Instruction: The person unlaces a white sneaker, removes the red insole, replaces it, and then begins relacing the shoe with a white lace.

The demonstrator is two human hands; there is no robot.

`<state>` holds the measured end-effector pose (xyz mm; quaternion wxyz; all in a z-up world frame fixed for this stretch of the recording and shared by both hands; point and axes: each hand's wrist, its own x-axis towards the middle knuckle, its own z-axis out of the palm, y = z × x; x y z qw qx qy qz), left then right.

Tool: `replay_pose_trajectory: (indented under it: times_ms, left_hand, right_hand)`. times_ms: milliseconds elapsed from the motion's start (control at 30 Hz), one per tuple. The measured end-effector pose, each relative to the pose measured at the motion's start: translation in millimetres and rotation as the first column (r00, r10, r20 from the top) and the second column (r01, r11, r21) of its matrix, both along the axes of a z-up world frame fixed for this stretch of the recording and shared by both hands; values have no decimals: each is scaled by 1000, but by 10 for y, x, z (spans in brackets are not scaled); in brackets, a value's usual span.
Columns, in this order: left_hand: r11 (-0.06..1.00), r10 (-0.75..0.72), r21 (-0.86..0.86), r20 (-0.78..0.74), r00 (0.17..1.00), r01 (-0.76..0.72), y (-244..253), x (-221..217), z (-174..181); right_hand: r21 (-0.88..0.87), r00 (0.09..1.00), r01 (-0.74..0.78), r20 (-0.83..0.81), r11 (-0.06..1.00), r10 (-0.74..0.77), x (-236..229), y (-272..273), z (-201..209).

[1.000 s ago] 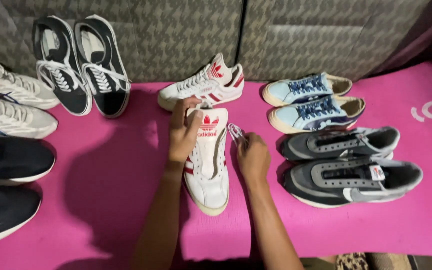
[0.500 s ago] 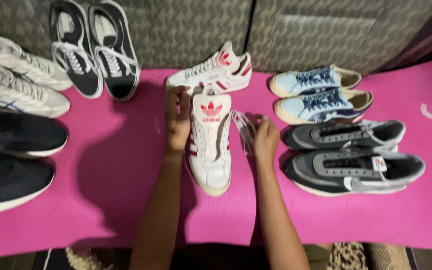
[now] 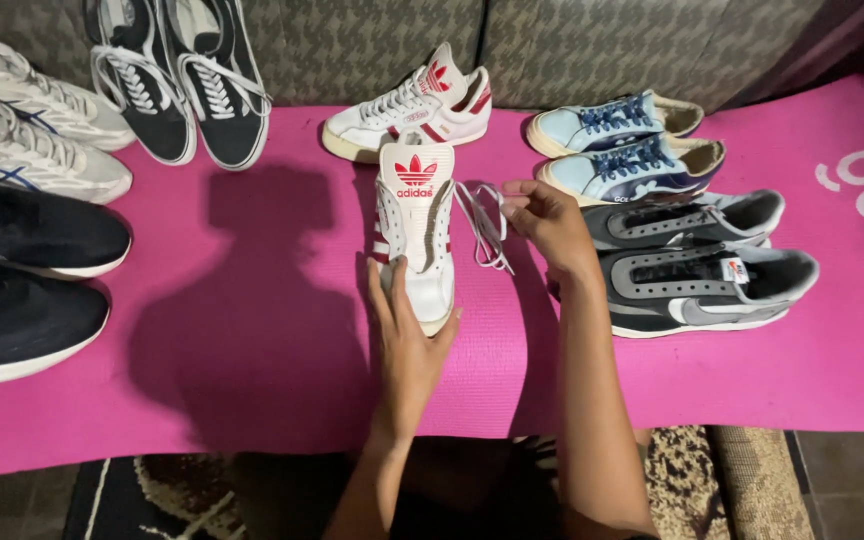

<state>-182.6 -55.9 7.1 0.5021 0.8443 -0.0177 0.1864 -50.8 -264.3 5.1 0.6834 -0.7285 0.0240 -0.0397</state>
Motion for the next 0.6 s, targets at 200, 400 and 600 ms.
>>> replay_pose_trajectory:
  times_ms: [200,400,600]
  left_hand:
    - [993,-63,-100,-30,998,60,129,15,158]
    - [980,-19,-184,300,954,77,-97,73,48]
    - [955,-291,25,267,919,295,-386,316,316]
  right_hand:
    - [-16,990,-136,-33,991,136,-135,-103,175]
    - [153,975,-216,-16,964,220,-450,35,694]
    - [-621,983,-177,-149,764,107,-546,12,894]
